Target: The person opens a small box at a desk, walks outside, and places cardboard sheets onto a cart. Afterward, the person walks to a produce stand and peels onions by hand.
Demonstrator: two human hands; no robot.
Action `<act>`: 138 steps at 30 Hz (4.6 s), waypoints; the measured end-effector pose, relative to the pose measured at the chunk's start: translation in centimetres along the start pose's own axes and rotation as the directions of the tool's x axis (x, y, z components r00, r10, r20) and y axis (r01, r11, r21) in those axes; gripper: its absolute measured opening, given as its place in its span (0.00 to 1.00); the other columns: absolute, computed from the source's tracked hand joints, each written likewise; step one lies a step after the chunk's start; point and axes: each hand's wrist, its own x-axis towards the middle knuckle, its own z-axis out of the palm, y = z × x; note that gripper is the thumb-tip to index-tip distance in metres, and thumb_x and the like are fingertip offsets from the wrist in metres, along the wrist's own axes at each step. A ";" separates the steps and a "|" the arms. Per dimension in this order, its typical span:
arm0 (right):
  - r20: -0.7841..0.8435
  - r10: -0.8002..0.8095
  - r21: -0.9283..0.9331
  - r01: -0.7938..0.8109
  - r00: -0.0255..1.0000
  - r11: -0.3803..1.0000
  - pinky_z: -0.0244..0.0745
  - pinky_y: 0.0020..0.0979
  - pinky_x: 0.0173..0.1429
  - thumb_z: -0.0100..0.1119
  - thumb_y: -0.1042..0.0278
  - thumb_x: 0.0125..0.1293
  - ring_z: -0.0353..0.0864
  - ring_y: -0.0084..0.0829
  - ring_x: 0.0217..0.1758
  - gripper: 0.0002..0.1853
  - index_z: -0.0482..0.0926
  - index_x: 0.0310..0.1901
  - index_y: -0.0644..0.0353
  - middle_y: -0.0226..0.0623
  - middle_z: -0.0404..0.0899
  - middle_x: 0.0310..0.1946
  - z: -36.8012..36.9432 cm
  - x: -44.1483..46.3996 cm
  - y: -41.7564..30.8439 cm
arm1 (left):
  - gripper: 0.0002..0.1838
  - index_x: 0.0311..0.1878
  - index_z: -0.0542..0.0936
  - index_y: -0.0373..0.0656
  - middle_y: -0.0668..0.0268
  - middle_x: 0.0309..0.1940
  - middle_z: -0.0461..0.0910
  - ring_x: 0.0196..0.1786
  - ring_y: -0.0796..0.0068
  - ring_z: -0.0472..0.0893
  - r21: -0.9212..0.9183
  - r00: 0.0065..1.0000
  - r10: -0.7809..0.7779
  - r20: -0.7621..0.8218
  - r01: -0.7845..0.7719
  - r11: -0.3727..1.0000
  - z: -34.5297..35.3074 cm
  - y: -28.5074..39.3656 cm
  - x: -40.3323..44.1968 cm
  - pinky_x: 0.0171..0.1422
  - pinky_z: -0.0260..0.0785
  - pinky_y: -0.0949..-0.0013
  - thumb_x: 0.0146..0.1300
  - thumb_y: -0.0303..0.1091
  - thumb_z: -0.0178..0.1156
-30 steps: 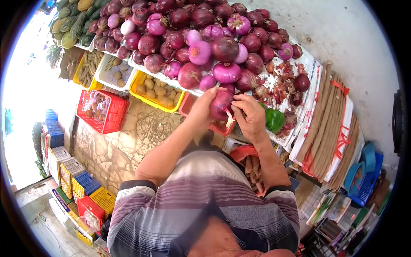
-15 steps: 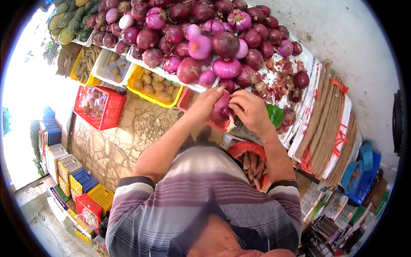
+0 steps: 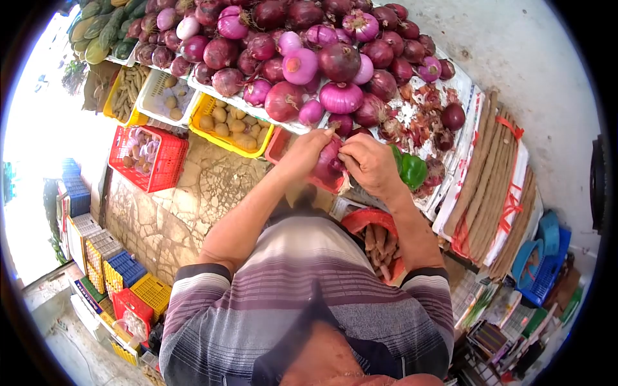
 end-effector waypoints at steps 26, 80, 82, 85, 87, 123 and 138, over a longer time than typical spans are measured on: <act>-0.004 -0.089 -0.126 0.088 0.996 0.988 0.79 0.39 0.42 0.68 0.76 0.56 0.82 0.44 0.37 0.07 0.80 0.36 0.63 0.42 0.81 0.36 0.4 -1.1 1.1 | 0.25 0.58 0.80 0.36 0.50 0.43 0.82 0.49 0.58 0.80 0.346 0.980 0.158 -0.124 -0.106 0.932 0.4 0.7 0.2 0.56 0.70 0.61 0.76 0.50 0.50; 0.372 0.712 0.900 -0.421 0.596 -0.117 0.82 0.31 0.53 0.57 0.76 0.68 0.82 0.29 0.52 0.25 0.70 0.68 0.64 0.38 0.79 0.56 3.0 -3.9 0.5 | 0.13 0.51 0.79 0.39 0.66 0.46 0.78 0.52 0.75 0.75 -0.273 0.998 -0.060 0.010 0.061 0.960 1.5 0.2 0.8 0.60 0.68 0.70 0.74 0.36 0.49; 0.373 0.710 0.902 -0.414 0.597 -0.126 0.83 0.32 0.51 0.57 0.76 0.68 0.84 0.30 0.50 0.24 0.71 0.66 0.64 0.38 0.79 0.54 3.1 -3.9 0.5 | 0.13 0.50 0.79 0.40 0.67 0.45 0.78 0.50 0.77 0.75 -0.221 0.999 -0.035 0.015 0.038 0.974 1.2 -0.1 1.1 0.58 0.68 0.71 0.74 0.36 0.50; 0.361 0.698 0.909 -0.401 0.618 -0.115 0.84 0.32 0.48 0.57 0.76 0.69 0.85 0.30 0.46 0.22 0.72 0.64 0.63 0.38 0.80 0.51 3.5 -4.0 0.9 | 0.12 0.48 0.79 0.40 0.69 0.42 0.77 0.48 0.79 0.74 -0.057 0.996 0.078 0.045 -0.075 0.996 1.0 -0.1 1.1 0.55 0.67 0.73 0.75 0.37 0.50; 0.343 0.695 0.918 -0.381 0.632 -0.106 0.84 0.31 0.47 0.57 0.75 0.69 0.85 0.29 0.45 0.20 0.73 0.62 0.63 0.37 0.80 0.50 3.8 -4.1 1.0 | 0.12 0.48 0.78 0.41 0.70 0.41 0.77 0.47 0.80 0.73 -0.016 0.998 0.054 0.038 -0.054 0.998 1.2 1.0 0.4 0.55 0.66 0.74 0.75 0.38 0.50; 0.142 0.687 0.747 -0.532 0.713 0.398 0.77 0.26 0.45 0.60 0.66 0.73 0.80 0.20 0.41 0.12 0.84 0.51 0.63 0.32 0.85 0.39 5.0 -3.4 1.9 | 0.12 0.52 0.76 0.41 0.67 0.43 0.77 0.46 0.78 0.77 -0.195 0.995 -0.013 0.096 0.031 0.980 -1.0 -1.6 1.4 0.52 0.72 0.71 0.76 0.39 0.53; 0.040 0.406 0.213 -0.405 0.913 0.889 0.75 0.39 0.38 0.60 0.67 0.69 0.83 0.46 0.32 0.09 0.84 0.42 0.64 0.49 0.81 0.30 1.7 -2.2 0.2 | 0.10 0.49 0.77 0.42 0.67 0.38 0.77 0.40 0.78 0.78 -0.180 0.993 -0.070 0.091 0.086 0.980 -0.8 -1.8 0.7 0.45 0.72 0.72 0.76 0.37 0.52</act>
